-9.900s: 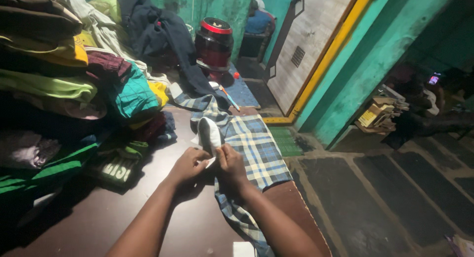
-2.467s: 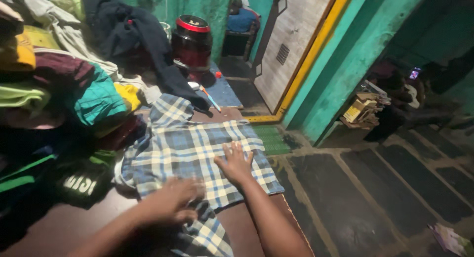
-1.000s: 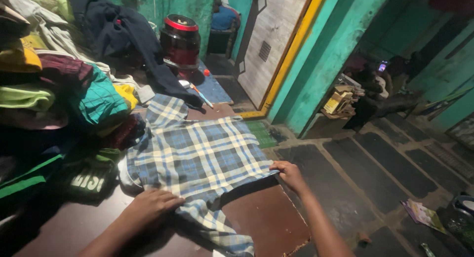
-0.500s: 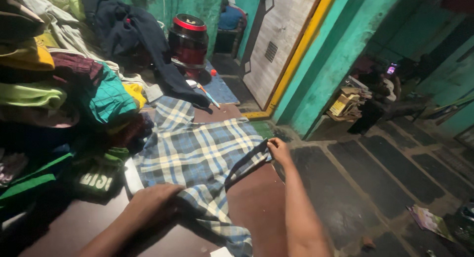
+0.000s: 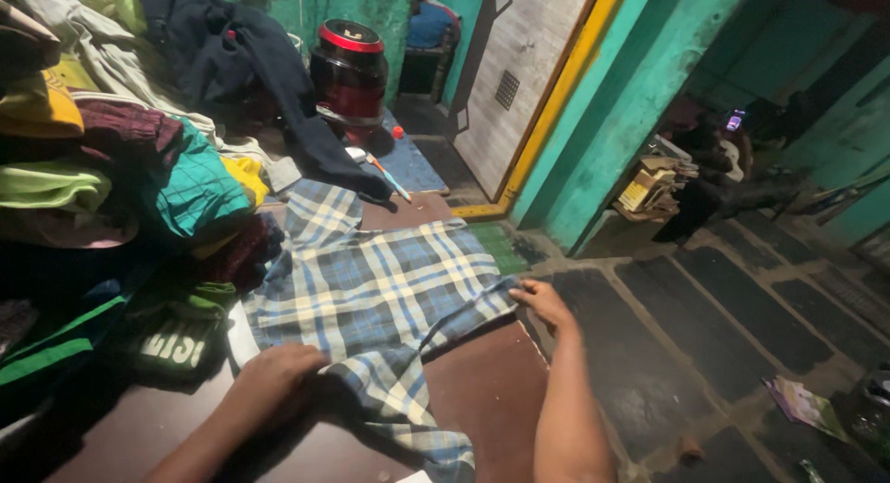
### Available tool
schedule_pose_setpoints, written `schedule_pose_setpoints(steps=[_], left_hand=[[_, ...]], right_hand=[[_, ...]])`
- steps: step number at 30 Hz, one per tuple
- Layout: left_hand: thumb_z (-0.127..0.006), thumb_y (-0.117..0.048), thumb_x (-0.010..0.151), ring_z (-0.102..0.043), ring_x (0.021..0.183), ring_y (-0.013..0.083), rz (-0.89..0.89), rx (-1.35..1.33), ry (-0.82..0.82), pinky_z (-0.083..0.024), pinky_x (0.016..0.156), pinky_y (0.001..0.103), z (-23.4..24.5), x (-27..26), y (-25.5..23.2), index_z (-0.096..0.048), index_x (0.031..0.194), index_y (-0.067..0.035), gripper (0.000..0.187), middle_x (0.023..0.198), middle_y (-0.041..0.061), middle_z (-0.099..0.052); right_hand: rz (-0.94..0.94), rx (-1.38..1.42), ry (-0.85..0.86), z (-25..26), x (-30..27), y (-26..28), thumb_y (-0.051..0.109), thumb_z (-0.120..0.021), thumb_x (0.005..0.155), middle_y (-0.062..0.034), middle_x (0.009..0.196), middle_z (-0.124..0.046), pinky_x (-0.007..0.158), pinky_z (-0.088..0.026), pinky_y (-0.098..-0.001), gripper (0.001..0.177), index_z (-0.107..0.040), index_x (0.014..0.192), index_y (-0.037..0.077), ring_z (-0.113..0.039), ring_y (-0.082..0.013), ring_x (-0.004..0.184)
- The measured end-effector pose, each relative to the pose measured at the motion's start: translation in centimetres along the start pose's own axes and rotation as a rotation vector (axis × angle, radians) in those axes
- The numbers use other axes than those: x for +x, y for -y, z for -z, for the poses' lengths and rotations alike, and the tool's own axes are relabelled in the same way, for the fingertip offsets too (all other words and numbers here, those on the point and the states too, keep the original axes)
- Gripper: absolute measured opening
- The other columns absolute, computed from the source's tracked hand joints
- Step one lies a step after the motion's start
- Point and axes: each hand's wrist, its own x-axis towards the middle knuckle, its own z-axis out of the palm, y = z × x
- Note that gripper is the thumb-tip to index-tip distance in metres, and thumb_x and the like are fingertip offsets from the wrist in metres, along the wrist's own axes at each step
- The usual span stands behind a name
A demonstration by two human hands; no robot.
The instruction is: The person folds a plaid shirt and then folds a pair of dark pants on a table.
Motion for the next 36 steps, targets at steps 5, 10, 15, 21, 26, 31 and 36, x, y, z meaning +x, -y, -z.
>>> schedule_pose_setpoints(steps=[5, 10, 15, 21, 26, 31, 36], left_hand=[[-0.065, -0.009, 0.080, -0.074, 0.096, 0.0341, -0.012, -0.035, -0.050, -0.057, 0.081, 0.043, -1.2, -0.3, 0.9, -0.070, 0.115, -0.016, 0.036, 0.102, 0.013, -0.077], [-0.065, -0.017, 0.085, -0.074, 0.091, 0.0351, 0.293, -0.024, 0.050, -0.057, 0.078, 0.044, -0.3, -0.4, 0.1, -0.068, 0.125, -0.024, 0.040, 0.095, 0.015, -0.076], [-0.064, -0.024, 0.091, -0.074, 0.089, 0.0355, 0.437, 0.069, 0.095, -0.056, 0.078, 0.046, 0.1, 0.2, -0.6, -0.067, 0.121, -0.023, 0.030, 0.090, 0.014, -0.077], [-0.067, -0.028, 0.090, -0.078, 0.085, 0.0306, 0.655, -0.080, 0.037, -0.060, 0.077, 0.042, 0.1, 2.0, 0.7, -0.070, 0.116, -0.020, 0.028, 0.093, 0.012, -0.079], [-0.069, -0.028, 0.088, -0.076, 0.086, 0.0332, 0.630, -0.139, -0.049, -0.057, 0.079, 0.043, 0.1, 1.7, 1.3, -0.072, 0.112, -0.016, 0.026, 0.088, 0.017, -0.079], [-0.067, -0.025, 0.086, -0.075, 0.084, 0.0335, 0.568, -0.166, -0.071, -0.057, 0.077, 0.043, -0.5, 1.2, 2.2, -0.069, 0.112, -0.017, 0.027, 0.086, 0.016, -0.078], [-0.071, -0.025, 0.084, -0.077, 0.083, 0.0299, 0.586, -0.222, -0.071, -0.058, 0.076, 0.042, -1.3, 2.0, 3.6, -0.069, 0.108, -0.015, 0.026, 0.087, 0.013, -0.079]], right_hand=[[0.206, 0.318, 0.179, 3.5, -0.2, -2.0, 0.018, -0.070, 0.092, 0.0014, 0.105, -0.074, 0.084, -0.051, -0.0257, 0.031, -0.071, 0.119, 0.003, -0.066, -0.0083, 0.094], [0.098, 0.359, 0.152, 3.4, -0.3, -1.9, 0.021, -0.069, 0.095, 0.0000, 0.096, -0.073, 0.075, -0.051, -0.0287, 0.028, -0.071, 0.115, 0.001, -0.065, -0.0109, 0.083], [0.057, 0.111, 0.062, 1.8, 0.0, -2.0, 0.027, -0.070, 0.095, 0.0002, 0.092, -0.074, 0.071, -0.051, -0.0266, 0.028, -0.075, 0.110, 0.004, -0.065, -0.0094, 0.080], [-0.068, -0.080, -0.004, 0.2, 0.9, -2.2, 0.036, -0.071, 0.095, -0.0029, 0.084, -0.070, 0.060, -0.044, -0.0315, 0.032, -0.077, 0.106, 0.006, -0.057, -0.0146, 0.071], [0.155, -0.310, -0.253, -0.3, 1.5, -1.9, 0.030, -0.079, 0.084, -0.0024, 0.086, -0.073, 0.070, -0.052, -0.0288, 0.030, -0.077, 0.101, 0.006, -0.066, -0.0102, 0.077], [0.384, -0.205, -0.159, -1.9, -1.1, 4.7, 0.030, -0.074, 0.089, -0.0043, 0.083, -0.071, 0.067, -0.052, -0.0293, 0.027, -0.075, 0.097, 0.005, -0.065, -0.0123, 0.075], [0.055, -0.333, 0.622, -6.7, -11.6, 17.7, 0.031, -0.072, 0.087, -0.0035, 0.091, -0.070, 0.066, -0.055, -0.0339, 0.026, -0.072, 0.102, 0.010, -0.065, -0.0128, 0.078]])
